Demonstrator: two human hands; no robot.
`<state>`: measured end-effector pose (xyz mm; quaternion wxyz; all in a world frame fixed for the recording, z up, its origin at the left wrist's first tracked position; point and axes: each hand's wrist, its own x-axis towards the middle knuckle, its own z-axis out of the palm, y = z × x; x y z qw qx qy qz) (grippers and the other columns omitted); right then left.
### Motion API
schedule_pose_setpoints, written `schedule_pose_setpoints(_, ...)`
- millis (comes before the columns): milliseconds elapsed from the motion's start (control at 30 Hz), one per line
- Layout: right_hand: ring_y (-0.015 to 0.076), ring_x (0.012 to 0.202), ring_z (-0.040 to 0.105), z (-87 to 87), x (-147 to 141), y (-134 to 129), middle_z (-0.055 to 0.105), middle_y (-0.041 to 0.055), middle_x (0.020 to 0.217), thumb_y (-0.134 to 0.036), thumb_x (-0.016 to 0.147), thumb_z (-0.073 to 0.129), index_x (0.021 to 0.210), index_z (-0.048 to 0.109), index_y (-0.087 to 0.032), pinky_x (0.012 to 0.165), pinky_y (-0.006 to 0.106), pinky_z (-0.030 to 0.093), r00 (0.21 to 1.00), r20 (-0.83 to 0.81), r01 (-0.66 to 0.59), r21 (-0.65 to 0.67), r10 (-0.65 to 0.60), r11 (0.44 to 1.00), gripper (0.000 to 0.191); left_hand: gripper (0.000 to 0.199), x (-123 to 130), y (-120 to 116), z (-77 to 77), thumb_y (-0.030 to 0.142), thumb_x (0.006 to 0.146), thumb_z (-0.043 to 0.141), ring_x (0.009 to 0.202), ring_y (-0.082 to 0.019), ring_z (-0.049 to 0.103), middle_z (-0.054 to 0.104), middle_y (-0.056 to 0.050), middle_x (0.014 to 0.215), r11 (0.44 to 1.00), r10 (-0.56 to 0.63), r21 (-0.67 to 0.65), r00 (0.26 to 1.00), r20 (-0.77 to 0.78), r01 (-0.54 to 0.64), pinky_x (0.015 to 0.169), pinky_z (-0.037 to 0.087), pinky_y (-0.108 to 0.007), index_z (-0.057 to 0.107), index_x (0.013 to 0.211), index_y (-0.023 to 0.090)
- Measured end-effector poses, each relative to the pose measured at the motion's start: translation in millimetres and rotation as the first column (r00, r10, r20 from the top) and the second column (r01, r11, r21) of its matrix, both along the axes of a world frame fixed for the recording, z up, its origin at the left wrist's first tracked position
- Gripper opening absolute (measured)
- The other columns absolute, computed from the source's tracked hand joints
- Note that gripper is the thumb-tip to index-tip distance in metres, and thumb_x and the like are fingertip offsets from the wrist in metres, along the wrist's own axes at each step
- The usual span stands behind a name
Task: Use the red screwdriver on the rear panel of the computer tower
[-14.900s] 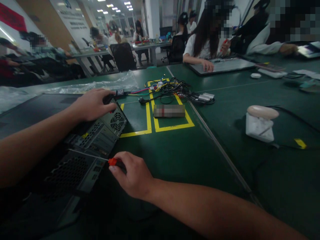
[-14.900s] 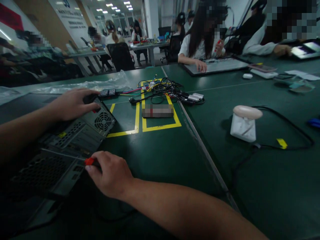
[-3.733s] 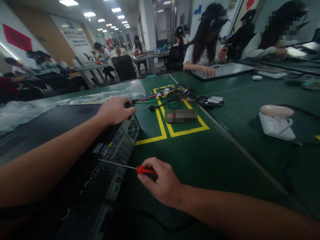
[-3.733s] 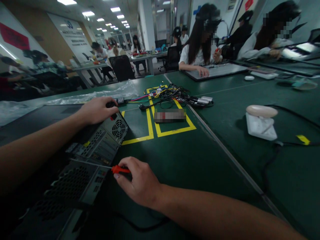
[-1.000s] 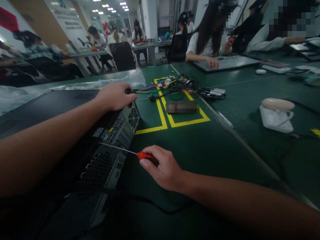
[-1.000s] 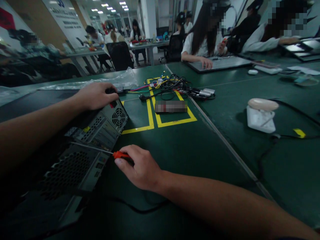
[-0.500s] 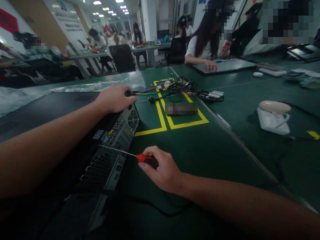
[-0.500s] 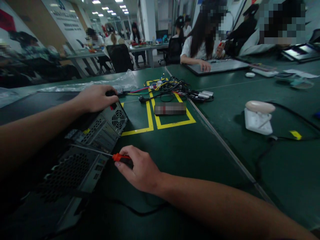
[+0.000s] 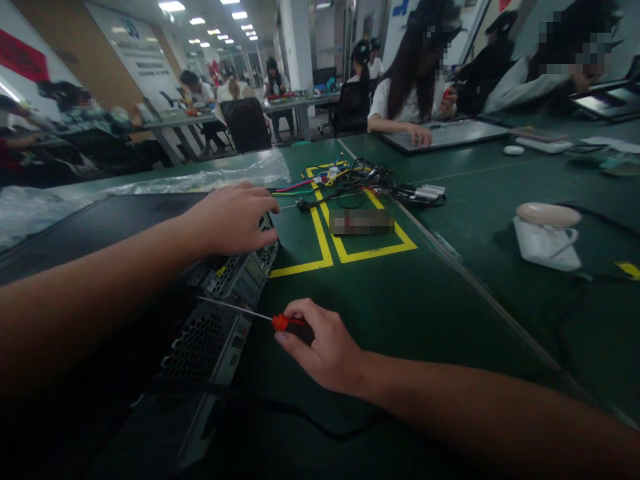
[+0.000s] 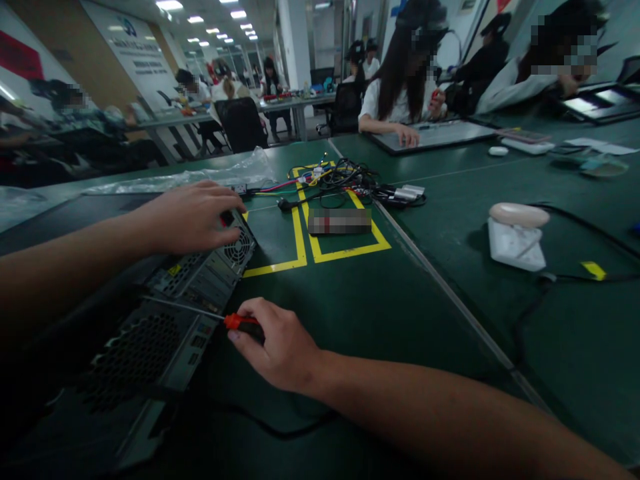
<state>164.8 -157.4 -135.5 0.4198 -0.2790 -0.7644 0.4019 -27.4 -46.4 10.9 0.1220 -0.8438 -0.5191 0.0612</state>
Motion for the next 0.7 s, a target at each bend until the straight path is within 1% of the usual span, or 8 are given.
schedule_pose_setpoints(67, 0.0161, 0.073, 0.061, -1.2, -1, 0, 0.066, 0.0015, 0.088, -0.027, 0.092, 0.065, 0.104, 0.057, -0.021, 0.07, 0.03, 0.051, 1.0, 0.0, 0.003, 0.005, -0.003, 1.0, 0.016, 0.049, 5, -8, -2.8, 0.052, 0.081, 0.05, 0.127, -0.031, 0.055, 0.066, -0.008, 0.133, 0.995, -0.091, -0.04, 0.996, -0.014, 0.09, 0.113, 0.035, -0.046, 0.07, 0.117, 0.026)
schedule_pose_setpoints(100, 0.016, 0.072, 0.061, -1.6, -1, 0, 0.066, 0.0015, 0.088, -0.027, 0.092, 0.065, 0.104, 0.057, -0.021, 0.07, 0.03, 0.051, 1.0, 0.001, 0.005, 0.006, -0.005, 1.0, 0.015, 0.047, 8, -11, -4.4, 0.05, 0.081, 0.05, 0.126, -0.029, 0.057, 0.067, -0.008, 0.132, 0.989, -0.128, -0.069, 0.992, -0.004, 0.128, 0.113, 0.035, -0.045, 0.07, 0.117, 0.027)
schedule_pose_setpoints(167, 0.0156, 0.072, 0.061, -1.7, -1, 0, 0.066, 0.0011, 0.087, -0.027, 0.092, 0.065, 0.104, 0.057, -0.021, 0.07, 0.029, 0.051, 1.0, 0.007, 0.008, 0.007, -0.008, 1.0, 0.015, 0.045, 12, -16, -7.0, 0.047, 0.083, 0.049, 0.118, -0.027, 0.062, 0.071, -0.007, 0.126, 0.976, -0.161, -0.147, 0.987, -0.001, 0.159, 0.109, 0.04, -0.043, 0.07, 0.117, 0.028)
schedule_pose_setpoints(233, 0.0153, 0.071, 0.06, -1.4, -1, 0, 0.065, 0.0008, 0.086, -0.026, 0.093, 0.065, 0.103, 0.057, -0.021, 0.069, 0.028, 0.05, 1.0, 0.014, 0.01, 0.008, -0.01, 1.0, 0.015, 0.044, 14, -18, -8.1, 0.046, 0.085, 0.047, 0.112, -0.026, 0.066, 0.073, -0.006, 0.122, 0.971, -0.149, -0.192, 0.989, -0.023, 0.142, 0.103, 0.044, -0.041, 0.07, 0.118, 0.029)
schedule_pose_setpoints(367, 0.0151, 0.072, 0.06, -2.0, -1, 1, 0.064, 0.0007, 0.087, -0.026, 0.093, 0.065, 0.104, 0.057, -0.021, 0.07, 0.028, 0.049, 1.0, -0.001, 0.013, 0.029, -0.013, 0.999, 0.014, 0.045, 13, -18, -6.1, 0.047, 0.088, 0.043, 0.11, -0.025, 0.067, 0.072, -0.006, 0.124, 0.973, -0.13, -0.197, 0.991, -0.034, 0.121, 0.094, 0.049, -0.039, 0.066, 0.122, 0.027)
schedule_pose_setpoints(567, 0.0139, 0.067, 0.057, -1.6, 0, 0, 0.062, 0.0002, 0.084, -0.026, 0.094, 0.063, 0.104, 0.058, -0.019, 0.067, 0.027, 0.048, 1.0, -0.024, -0.005, 0.02, 0.006, 1.0, 0.013, 0.044, 13, -20, -3.4, 0.045, 0.09, 0.041, 0.105, -0.027, 0.069, 0.074, -0.007, 0.118, 0.972, -0.142, -0.196, 0.989, -0.037, 0.132, 0.089, 0.051, -0.042, 0.066, 0.121, 0.026)
schedule_pose_setpoints(700, 0.0161, 0.074, 0.06, 0.7, 0, 2, 0.064, 0.0033, 0.086, -0.027, 0.097, 0.058, 0.104, 0.062, -0.016, 0.071, 0.029, 0.048, 1.0, -0.016, 0.005, 0.072, -0.004, 0.997, 0.013, 0.044, 12, -20, -4.1, 0.045, 0.089, 0.041, 0.105, -0.027, 0.069, 0.074, -0.006, 0.119, 0.973, -0.136, -0.196, 0.99, -0.046, 0.124, 0.088, 0.05, -0.041, 0.066, 0.122, 0.028)
